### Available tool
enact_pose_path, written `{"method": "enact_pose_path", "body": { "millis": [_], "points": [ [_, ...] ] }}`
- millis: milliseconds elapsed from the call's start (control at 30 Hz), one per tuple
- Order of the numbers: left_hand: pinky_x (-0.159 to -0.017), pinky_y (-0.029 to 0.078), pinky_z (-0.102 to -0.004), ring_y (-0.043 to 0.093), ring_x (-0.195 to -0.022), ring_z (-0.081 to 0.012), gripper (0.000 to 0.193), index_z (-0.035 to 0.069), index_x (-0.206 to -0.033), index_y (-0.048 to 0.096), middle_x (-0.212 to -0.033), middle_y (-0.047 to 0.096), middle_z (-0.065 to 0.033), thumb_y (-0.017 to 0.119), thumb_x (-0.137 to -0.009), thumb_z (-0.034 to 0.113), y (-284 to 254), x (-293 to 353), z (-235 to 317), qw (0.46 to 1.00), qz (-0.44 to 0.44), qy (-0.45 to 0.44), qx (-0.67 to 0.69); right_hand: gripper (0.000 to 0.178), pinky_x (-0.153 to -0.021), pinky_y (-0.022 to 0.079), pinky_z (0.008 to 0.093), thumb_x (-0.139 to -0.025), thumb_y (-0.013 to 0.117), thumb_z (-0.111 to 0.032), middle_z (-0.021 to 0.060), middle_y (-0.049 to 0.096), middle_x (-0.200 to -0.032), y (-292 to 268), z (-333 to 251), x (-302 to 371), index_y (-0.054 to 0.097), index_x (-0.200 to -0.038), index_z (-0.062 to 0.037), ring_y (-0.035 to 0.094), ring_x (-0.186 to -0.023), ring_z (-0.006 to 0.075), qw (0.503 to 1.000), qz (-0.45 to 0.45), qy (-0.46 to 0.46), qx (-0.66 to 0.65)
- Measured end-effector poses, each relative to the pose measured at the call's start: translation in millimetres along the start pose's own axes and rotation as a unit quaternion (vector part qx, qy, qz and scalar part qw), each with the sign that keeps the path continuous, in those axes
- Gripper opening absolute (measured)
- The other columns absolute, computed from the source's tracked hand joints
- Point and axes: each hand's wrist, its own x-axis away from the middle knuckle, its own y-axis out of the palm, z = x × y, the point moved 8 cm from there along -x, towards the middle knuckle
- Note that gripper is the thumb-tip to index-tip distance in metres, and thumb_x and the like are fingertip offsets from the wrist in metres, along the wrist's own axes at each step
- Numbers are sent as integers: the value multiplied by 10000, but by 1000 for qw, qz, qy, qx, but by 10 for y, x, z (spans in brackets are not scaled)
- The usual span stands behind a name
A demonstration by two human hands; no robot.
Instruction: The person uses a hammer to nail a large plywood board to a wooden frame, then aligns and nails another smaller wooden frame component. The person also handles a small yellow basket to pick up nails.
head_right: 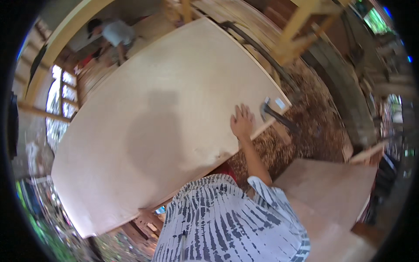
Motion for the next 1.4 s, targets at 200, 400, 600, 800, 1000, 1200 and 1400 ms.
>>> {"method": "enact_pose_path", "body": {
  "millis": [200,400,600,800,1000,1200,1400],
  "points": [
    [-1041,398,-575,489,-1261,-416,522,11,-1354,541,-1299,585,-195,717,-900,200,424,962,2233,911,-81,404,-17,554,-1226,211,558,-983,531,-398,80,409,-1614,111,195,-63,510,-1490,-175,308,-1520,290,1000,5,19,9],
    [-1039,410,-511,533,-1214,-402,415,19,-1286,575,-1263,604,-186,703,-903,117,1114,3167,3886,719,-320,610,90,396,-1122,367,526,-905,659,-220,125,578,-1366,-148,603,-67,634,-1285,-114,482,-1347,332,974,88,-15,-211],
    [-1040,413,-478,551,-1219,-387,415,42,-1279,592,-1296,607,-179,709,-882,66,1689,5299,4772,583,-451,668,107,413,-1028,450,490,-835,723,-153,143,590,-1236,-970,1626,-89,623,-1227,-68,547,-1205,365,964,129,-27,-231],
    [-1085,411,-469,554,-1264,-362,490,42,-1324,602,-1363,609,-136,724,-850,58,2165,8198,5518,357,-528,759,130,676,-1030,423,496,-796,804,-276,164,549,-1273,-1046,3144,-254,539,-1373,-44,510,-1226,358,984,-119,61,-119],
    [-1131,359,-480,519,-1335,-307,542,91,-1395,573,-1414,582,-97,710,-874,142,2403,9297,5615,230,-536,807,91,447,-892,524,441,-718,834,-257,55,727,-1062,-1156,3834,-3,687,-1132,-172,692,-1024,283,957,-145,186,-167],
    [-1128,306,-523,475,-1387,-210,590,141,-1393,587,-1432,559,-36,699,-871,394,2259,9556,5478,195,-510,837,47,338,-818,566,462,-744,809,-275,121,746,-953,-1596,4610,871,731,-1049,-153,721,-935,366,837,-155,491,-186],
    [-1123,313,-508,470,-1390,-206,639,142,-1399,582,-1431,557,-31,740,-839,405,2336,9560,5571,187,-474,860,-10,304,-766,548,433,-798,779,-271,121,743,-882,-1485,5182,1787,717,-1040,-99,718,-831,340,772,-60,622,-117]
  ]
}}
